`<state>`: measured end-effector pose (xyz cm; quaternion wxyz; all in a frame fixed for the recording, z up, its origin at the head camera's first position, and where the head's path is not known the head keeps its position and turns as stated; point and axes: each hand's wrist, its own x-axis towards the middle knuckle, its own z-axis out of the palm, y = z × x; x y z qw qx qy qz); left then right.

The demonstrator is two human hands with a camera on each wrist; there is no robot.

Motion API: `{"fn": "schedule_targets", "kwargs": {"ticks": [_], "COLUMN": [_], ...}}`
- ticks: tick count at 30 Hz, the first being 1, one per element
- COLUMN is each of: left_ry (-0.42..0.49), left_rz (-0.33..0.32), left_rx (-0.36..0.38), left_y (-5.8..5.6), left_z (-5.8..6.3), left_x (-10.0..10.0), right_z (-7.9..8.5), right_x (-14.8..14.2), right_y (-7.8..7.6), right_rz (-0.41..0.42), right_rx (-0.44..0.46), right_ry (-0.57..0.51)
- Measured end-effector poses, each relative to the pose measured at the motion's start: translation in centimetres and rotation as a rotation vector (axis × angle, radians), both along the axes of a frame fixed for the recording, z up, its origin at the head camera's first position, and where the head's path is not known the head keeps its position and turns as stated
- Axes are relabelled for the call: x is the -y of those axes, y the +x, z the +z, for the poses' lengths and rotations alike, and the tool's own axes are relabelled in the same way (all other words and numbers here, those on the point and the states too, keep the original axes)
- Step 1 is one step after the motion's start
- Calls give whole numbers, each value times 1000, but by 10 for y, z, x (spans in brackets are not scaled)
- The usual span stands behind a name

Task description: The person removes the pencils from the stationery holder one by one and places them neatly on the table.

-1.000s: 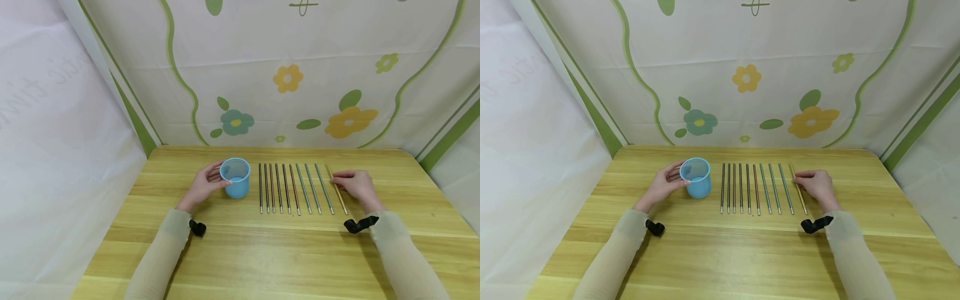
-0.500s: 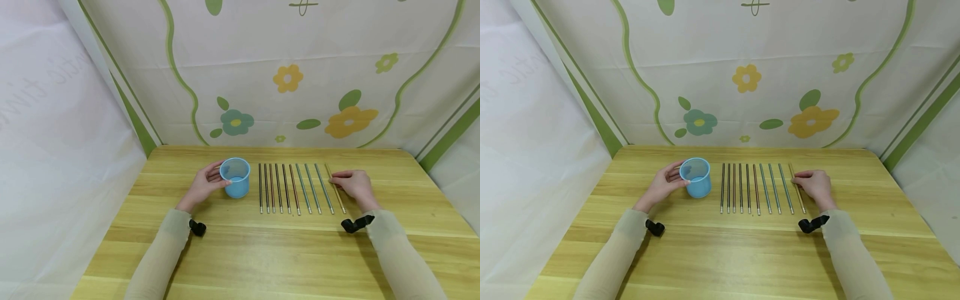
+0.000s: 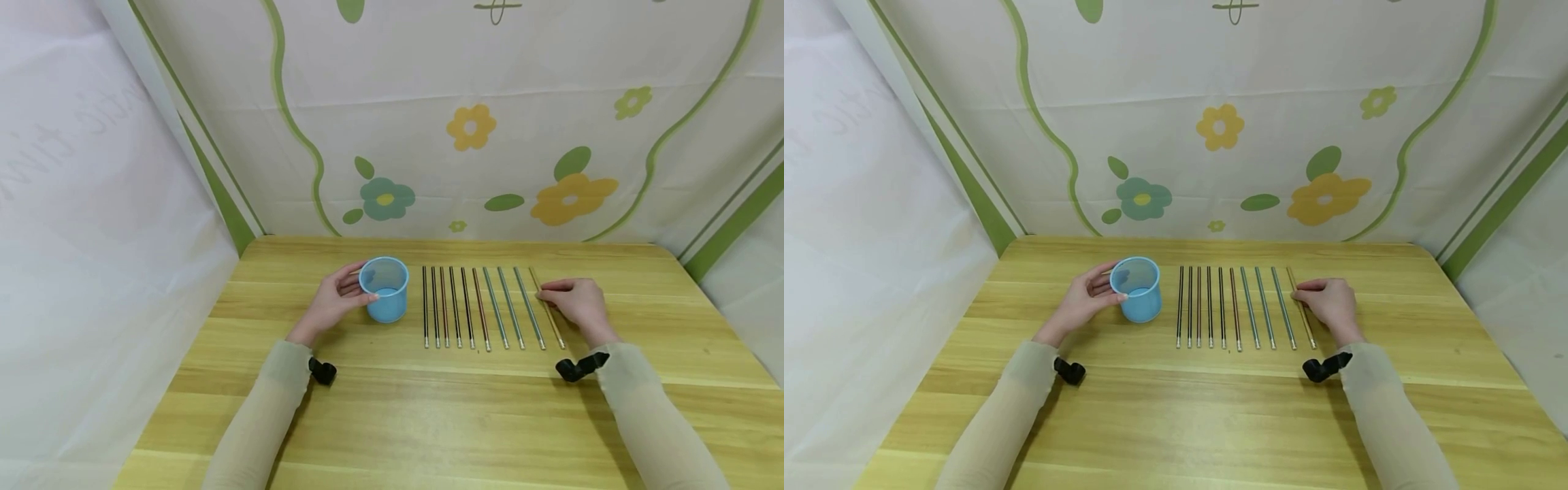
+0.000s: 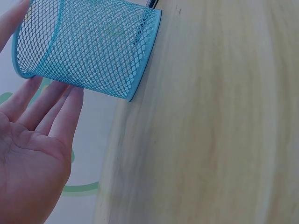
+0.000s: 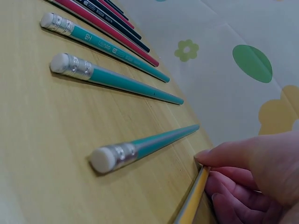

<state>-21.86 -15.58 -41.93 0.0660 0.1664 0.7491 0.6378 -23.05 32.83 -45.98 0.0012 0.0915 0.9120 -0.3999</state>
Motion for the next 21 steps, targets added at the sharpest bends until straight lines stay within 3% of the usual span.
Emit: {"fn": "schedule_targets", "kwargs": {"ticks": [21], "left_ry": [4], "left_rz": [-5], "left_rx": [-8], "left_y": [-1], "left_z": [-1], "left_x": [0], "right_z": [-2], "right_x": [0], "right_y": [1], "right_rz": [5], "right_rx": [-12], "right_ry": [-20]}}
